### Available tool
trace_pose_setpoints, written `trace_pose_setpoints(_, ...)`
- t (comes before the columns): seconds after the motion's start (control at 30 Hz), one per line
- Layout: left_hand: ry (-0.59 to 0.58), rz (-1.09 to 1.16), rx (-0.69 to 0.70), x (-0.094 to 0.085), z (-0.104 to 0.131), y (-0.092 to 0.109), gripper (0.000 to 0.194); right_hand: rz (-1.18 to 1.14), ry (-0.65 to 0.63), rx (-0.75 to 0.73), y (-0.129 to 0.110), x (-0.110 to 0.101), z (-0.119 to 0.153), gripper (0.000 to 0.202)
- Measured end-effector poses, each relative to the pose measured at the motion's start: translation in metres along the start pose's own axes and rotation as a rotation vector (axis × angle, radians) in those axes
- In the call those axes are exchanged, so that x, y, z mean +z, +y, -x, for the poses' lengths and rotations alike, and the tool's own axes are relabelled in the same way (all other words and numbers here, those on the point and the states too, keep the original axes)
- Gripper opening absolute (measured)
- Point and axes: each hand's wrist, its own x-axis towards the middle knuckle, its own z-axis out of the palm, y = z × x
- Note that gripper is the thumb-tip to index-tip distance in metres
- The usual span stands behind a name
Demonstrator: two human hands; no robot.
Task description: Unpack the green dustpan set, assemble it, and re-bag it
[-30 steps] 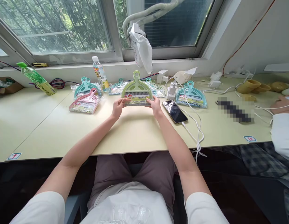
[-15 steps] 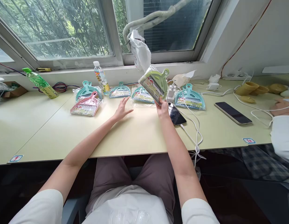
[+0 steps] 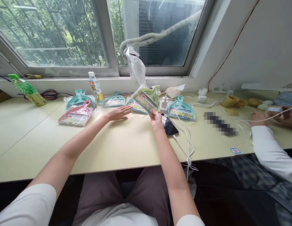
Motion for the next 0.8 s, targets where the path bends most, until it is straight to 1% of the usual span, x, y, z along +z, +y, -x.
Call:
trace_pose_setpoints(0.03,-0.019,-0.021,0.015,-0.004,0.003,-0.003,0.052,0.004,0.004,0.002,0.001,0.0,-0.001,0.021)
trace_pose_setpoints(0.1,-0.052,-0.029,0.004,-0.012,0.008,-0.008,0.06,0.003,0.009,0.002,0.002,0.0,-0.002,0.021)
trace_pose_setpoints(0.2,-0.067,0.068,-0.02,-0.021,0.01,-0.013,0.064,0.004,-0.004,0.005,0.002,-0.001,-0.001,0.02)
trace_pose_setpoints(0.27,-0.058,0.188,-0.037,-0.025,0.009,-0.017,0.062,0.021,-0.016,-0.001,0.002,-0.002,0.0,0.019)
trace_pose_setpoints(0.33,-0.03,0.318,-0.082,-0.027,0.008,-0.02,0.058,0.035,-0.015,-0.007,0.003,-0.002,0.001,0.019)
trace_pose_setpoints(0.4,0.041,0.423,-0.14,-0.027,0.009,-0.023,0.055,0.047,-0.017,-0.008,0.003,-0.003,0.001,0.02)
trace_pose_setpoints(0.5,0.151,0.454,-0.221,-0.023,0.008,-0.023,0.051,0.071,-0.037,-0.016,0.004,-0.003,0.0,0.02)
trace_pose_setpoints(0.57,0.167,0.407,-0.253,-0.016,0.001,-0.022,0.047,0.085,-0.037,-0.013,0.004,-0.002,-0.001,0.02)
trace_pose_setpoints(0.67,0.214,0.345,-0.283,-0.002,-0.015,-0.02,0.035,0.093,-0.021,0.0,0.004,-0.001,-0.001,0.02)
trace_pose_setpoints(0.73,0.249,0.327,-0.305,0.007,-0.025,-0.02,0.029,0.107,-0.034,-0.006,0.003,-0.001,0.0,0.02)
trace_pose_setpoints(0.8,0.254,0.323,-0.351,0.013,-0.033,-0.018,0.026,0.127,-0.056,-0.018,0.004,-0.002,0.0,0.02)
